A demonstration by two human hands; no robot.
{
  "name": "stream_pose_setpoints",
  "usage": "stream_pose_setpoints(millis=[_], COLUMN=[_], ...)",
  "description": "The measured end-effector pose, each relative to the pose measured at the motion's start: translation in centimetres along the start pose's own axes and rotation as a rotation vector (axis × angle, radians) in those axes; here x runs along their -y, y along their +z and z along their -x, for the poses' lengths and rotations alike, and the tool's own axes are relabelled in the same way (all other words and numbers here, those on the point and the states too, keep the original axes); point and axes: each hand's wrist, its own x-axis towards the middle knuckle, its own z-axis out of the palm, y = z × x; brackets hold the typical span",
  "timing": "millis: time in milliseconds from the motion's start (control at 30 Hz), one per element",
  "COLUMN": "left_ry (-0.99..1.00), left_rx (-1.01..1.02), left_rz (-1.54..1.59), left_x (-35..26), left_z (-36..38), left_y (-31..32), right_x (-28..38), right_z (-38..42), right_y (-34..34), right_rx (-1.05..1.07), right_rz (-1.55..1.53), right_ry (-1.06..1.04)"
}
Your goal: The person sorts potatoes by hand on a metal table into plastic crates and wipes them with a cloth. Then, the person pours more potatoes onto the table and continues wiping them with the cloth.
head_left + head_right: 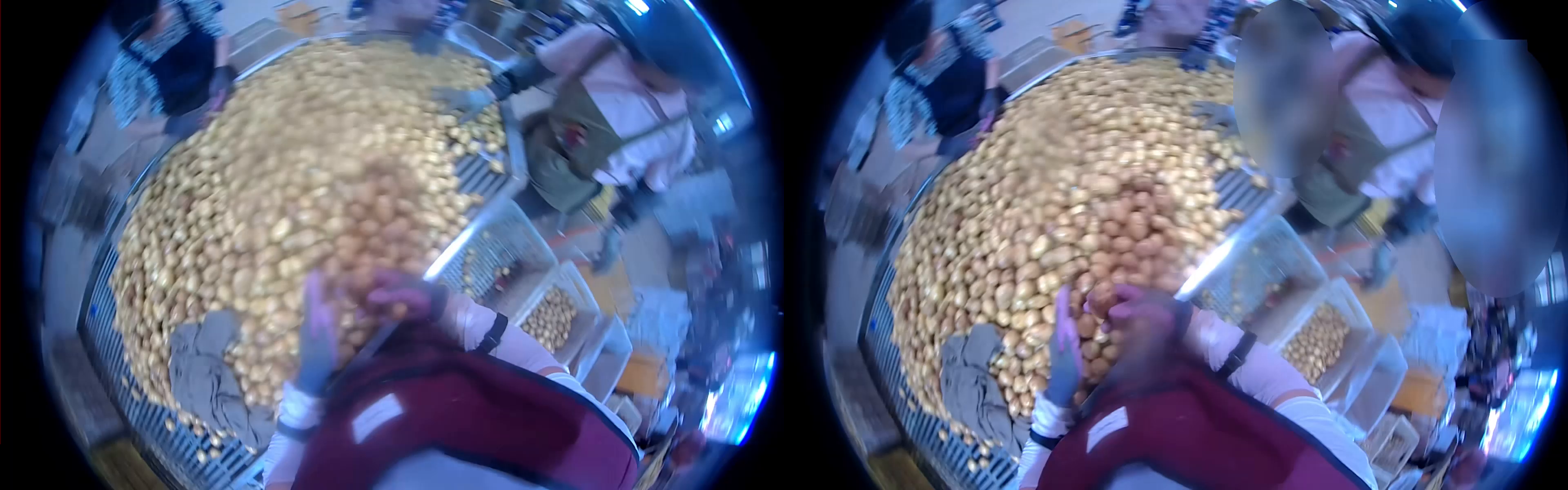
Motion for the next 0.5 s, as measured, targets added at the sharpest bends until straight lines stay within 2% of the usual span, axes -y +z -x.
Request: stream_pose_setpoints(millis=[67, 100, 167, 233, 267, 300, 333, 400, 467, 500], left_ry=[0.096, 0.148, 0.256, 0.321, 0.327, 0.333, 0.316, 0.350, 0.365, 0.371], left_rx=[-0.051, -0.105, -0.270, -0.456, -0.549, -0.639, -0.757, -0.924, -1.038, -1.095], left_rz=[-0.076, -0.119, -0.229, -0.159, -0.154, -0.149, -0.098, -0.132, -0.137, -0.139], left_x=[2.2, 3.4, 5.4, 6.9, 6.9, 6.4, 5.2, 6.4, 6.4, 6.4], left_z=[-0.9, -1.3, -1.2, -0.9, -0.1, 1.1, 2.2, 5.0, 7.4, 8.6], left_y=[-1.2, -2.6, -6.6, -11.1, -13.3, -15.3, -16.3, -20.7, -21.6, -22.0], right_x=[2.4, 2.2, -3.2, -4.6, -6.1, -8.4, -10.9, -14.5, -14.5, -12.2], right_z=[5.6, 8.4, 17.7, 25.6, 31.1, 36.5, 41.7, 46.3, 40.3, 31.9], right_y=[-0.3, -1.0, -3.3, -5.6, -5.0, -5.8, -6.8, -9.0, -10.3, -9.7], right_rx=[-0.294, -0.463, -0.697, -0.668, -1.313, -1.537, -1.616, -1.552, -1.402, -1.308], right_rz=[-0.512, -0.488, -0.007, -1.183, -0.780, -0.622, -0.494, -0.275, -0.062, 0.030], right_ry=[0.035, 0.021, -0.095, -0.292, -0.090, 0.122, 0.257, 0.433, 0.452, 0.417])
